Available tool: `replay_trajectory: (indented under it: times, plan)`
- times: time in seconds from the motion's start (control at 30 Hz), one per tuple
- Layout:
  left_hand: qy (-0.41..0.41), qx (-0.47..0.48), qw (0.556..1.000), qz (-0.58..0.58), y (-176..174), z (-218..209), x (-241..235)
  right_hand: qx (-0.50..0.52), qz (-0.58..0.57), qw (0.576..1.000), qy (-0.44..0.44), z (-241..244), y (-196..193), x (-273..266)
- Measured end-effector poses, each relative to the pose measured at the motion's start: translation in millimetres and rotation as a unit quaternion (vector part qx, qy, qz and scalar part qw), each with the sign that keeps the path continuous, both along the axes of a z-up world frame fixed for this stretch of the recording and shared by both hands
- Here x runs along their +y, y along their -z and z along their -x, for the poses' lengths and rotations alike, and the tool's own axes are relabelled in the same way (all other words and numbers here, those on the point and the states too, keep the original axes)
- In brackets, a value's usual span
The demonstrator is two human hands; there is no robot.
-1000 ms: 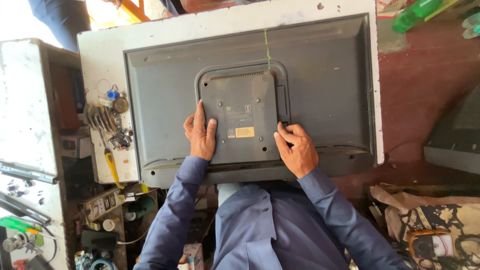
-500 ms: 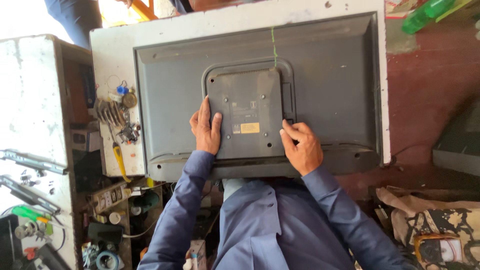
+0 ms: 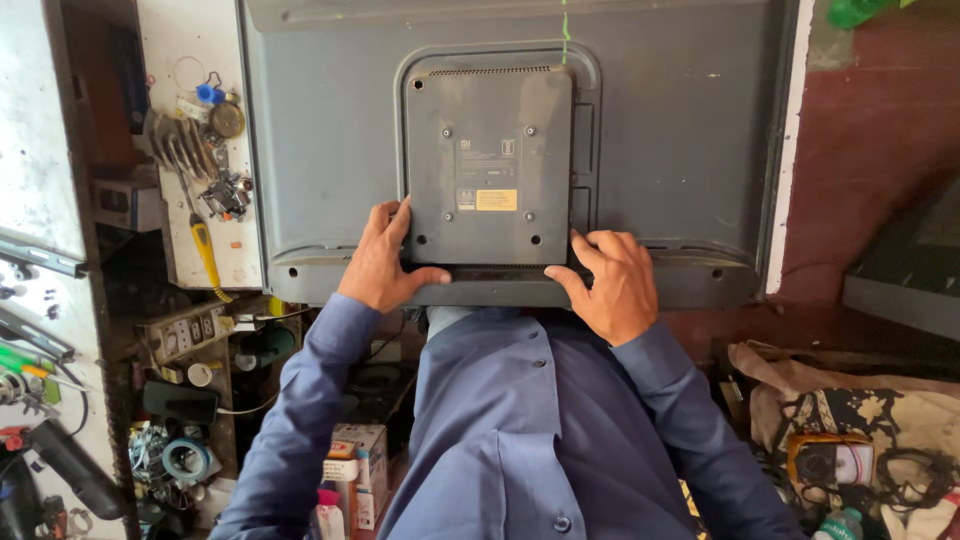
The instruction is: The person aligns and secures the back cover of a flat-screen television onto its chassis. They repeatedly adjust the cover's position and then use a screwdriver to fasten screws into the back panel.
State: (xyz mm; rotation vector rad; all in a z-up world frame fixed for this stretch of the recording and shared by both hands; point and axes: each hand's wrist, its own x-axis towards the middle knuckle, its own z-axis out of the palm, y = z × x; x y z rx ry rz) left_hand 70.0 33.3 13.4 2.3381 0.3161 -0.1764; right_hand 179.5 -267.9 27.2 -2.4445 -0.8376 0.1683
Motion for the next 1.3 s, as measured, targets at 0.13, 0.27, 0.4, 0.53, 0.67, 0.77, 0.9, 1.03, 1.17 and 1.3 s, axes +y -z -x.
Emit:
replay_trajectory:
  times: [0.13, 0.27, 0.4, 0.53, 0.67, 0.77, 0.9, 1.03, 1.17, 1.3]
  plan:
    - [-0.015, 0.022, 0.999, -0.029, -4, -4, -1, 0.015, -0.008, 1.0, -0.016, -1, 8, 0]
    - [-0.025, 0.013, 0.999, -0.039, -4, -7, -3, -0.005, -0.009, 0.999, -0.036, -1, 15, -1]
    - [-0.03, 0.005, 0.998, -0.047, -2, -2, -5, -0.022, -0.017, 0.999, -0.025, 5, 16, -4]
    - [-0.024, -0.016, 0.998, -0.053, -3, 0, -5, -0.032, -0.028, 0.999, -0.022, 6, 15, -4]
    - [-0.019, -0.022, 0.998, -0.054, -4, -4, -4, -0.032, -0.028, 0.999, -0.017, 3, 16, -2]
    - [-0.025, -0.012, 0.998, -0.062, -4, 0, -7, -0.042, -0.027, 0.999, -0.004, 7, 17, -1]
    - [-0.029, -0.014, 0.997, -0.072, -6, -2, -8, -0.036, -0.038, 0.999, 0.005, 7, 16, 1]
    - [-0.019, -0.007, 0.996, -0.085, -8, -1, -8, -0.022, -0.051, 0.998, 0.013, 7, 12, 2]
    - [-0.027, 0.004, 0.997, -0.068, -11, -3, -7, -0.009, -0.047, 0.999, 0.015, 7, 7, 3]
    - [-0.041, 0.006, 0.998, -0.046, -12, -1, -5, -0.018, -0.064, 0.998, 0.023, 8, 4, 4]
